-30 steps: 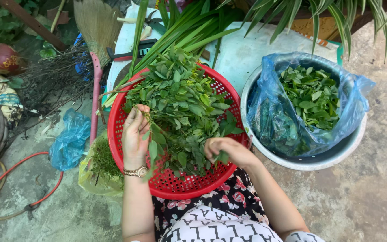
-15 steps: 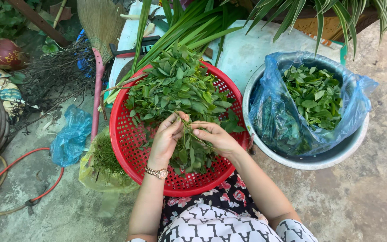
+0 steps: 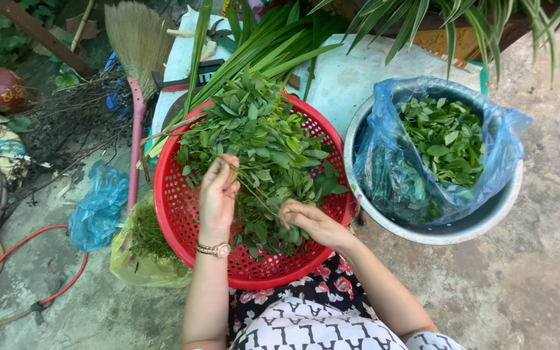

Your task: The person sits and repeatedly picks leafy stems from a red basket, plucks leaves by hand, and places them into a blue plastic bag inside a metal bowl. The stems are discarded into a yellow bag on the floor.

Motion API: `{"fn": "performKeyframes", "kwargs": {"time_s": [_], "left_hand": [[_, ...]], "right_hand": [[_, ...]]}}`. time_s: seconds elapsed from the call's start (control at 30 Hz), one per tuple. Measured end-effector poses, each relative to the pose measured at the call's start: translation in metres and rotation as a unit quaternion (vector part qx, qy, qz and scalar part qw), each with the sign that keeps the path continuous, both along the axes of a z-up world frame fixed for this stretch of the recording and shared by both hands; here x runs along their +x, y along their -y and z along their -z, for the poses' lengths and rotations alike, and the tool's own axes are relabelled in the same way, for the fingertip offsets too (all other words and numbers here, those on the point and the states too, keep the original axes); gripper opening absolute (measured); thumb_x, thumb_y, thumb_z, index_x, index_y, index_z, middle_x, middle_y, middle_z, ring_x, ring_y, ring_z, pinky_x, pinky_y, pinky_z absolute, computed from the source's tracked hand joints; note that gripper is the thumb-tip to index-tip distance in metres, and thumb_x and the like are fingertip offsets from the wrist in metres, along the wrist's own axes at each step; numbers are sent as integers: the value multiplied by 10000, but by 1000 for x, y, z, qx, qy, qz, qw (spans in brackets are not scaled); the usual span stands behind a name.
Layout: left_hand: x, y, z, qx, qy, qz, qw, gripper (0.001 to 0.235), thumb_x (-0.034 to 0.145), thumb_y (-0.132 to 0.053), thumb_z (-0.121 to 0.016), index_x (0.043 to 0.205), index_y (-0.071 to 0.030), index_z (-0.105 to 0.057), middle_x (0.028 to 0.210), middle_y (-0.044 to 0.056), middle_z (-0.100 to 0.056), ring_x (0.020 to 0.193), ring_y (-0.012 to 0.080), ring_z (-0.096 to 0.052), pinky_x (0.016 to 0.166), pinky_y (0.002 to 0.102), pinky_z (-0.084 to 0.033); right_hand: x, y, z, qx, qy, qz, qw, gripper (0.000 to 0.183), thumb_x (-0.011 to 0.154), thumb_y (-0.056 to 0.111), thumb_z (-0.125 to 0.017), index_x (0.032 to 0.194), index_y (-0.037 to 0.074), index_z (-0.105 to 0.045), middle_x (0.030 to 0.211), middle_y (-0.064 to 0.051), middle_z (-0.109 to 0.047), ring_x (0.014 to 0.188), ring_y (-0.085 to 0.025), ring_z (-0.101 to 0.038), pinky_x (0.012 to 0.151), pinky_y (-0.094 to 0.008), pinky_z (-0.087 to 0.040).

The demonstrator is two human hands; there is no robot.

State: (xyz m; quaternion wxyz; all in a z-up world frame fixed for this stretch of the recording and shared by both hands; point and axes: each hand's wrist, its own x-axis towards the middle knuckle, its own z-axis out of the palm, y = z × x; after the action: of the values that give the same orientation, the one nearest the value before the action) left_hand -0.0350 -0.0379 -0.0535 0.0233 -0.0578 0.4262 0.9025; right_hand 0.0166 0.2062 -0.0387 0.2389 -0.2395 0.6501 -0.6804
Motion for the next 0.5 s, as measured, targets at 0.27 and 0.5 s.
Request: {"fn": "performKeyframes", "kwargs": {"time_s": [0.27,0.5], "left_hand": [[-15,-9,-10,91,22,-96,991,126,1047,-168,-538,1133,-116,-614,1055,-17,-625,817,62,-540,649,232,-429],[-7,-8,-9,234,-12,63,970,110,1078,-158,-489,1014,-77,-526,1004,41,-511,891,139,-481,718,265,-408]], "right_hand": [[15,-88,-25,7,90,89,992,263,1010,195,-491,826,32,-586,891,-70,-634,875,-176,-590,844,-323,-482],[-30,-229,-61,38,-100,551,827,198,1071,199,-535,994,24,-590,936,-103,-653,845,-229,-586,800,-367,-484]]}}
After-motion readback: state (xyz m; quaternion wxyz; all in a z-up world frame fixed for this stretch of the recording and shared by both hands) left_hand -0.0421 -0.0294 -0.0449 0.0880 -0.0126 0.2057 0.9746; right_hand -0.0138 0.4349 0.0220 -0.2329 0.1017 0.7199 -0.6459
